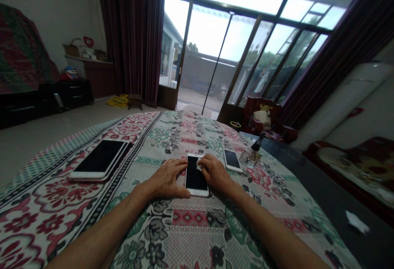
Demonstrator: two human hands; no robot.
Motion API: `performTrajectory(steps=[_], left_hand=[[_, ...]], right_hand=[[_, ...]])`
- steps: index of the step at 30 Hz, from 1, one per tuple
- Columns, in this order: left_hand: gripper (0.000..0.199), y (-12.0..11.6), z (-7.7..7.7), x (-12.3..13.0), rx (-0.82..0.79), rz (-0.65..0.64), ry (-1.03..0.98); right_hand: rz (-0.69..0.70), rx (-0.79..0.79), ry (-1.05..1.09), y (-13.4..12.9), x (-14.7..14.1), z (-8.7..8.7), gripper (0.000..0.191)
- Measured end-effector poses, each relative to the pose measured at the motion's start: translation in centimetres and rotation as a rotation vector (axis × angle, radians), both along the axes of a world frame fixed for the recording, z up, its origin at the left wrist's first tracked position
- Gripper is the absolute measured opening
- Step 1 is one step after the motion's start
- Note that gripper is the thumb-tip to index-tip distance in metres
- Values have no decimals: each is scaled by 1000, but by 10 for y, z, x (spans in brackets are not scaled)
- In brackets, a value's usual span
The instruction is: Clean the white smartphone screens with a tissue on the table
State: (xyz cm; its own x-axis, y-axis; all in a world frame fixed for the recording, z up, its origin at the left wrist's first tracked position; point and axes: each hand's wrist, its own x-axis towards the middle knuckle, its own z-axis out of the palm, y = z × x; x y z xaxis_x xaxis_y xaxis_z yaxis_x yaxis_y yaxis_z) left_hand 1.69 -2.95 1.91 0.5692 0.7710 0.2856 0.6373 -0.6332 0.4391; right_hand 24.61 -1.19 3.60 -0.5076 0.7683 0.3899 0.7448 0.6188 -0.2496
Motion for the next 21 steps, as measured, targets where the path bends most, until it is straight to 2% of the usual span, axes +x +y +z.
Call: performTrajectory(steps=[5, 10, 14, 21], left_hand=[[87, 3, -3, 0, 18, -24, -12], [87, 5, -7, 0, 35, -22, -7], [87, 4, -5, 0, 20, -11, 7], [85, 2, -1, 1, 7, -29, -7]], right_hand=[[-165, 2, -42, 32, -7, 0, 23], [-226, -11, -54, 38, -9, -1, 25], [-174, -1, -40, 18, -5, 0, 23], [-19, -45, 10, -46, 4, 5, 23]])
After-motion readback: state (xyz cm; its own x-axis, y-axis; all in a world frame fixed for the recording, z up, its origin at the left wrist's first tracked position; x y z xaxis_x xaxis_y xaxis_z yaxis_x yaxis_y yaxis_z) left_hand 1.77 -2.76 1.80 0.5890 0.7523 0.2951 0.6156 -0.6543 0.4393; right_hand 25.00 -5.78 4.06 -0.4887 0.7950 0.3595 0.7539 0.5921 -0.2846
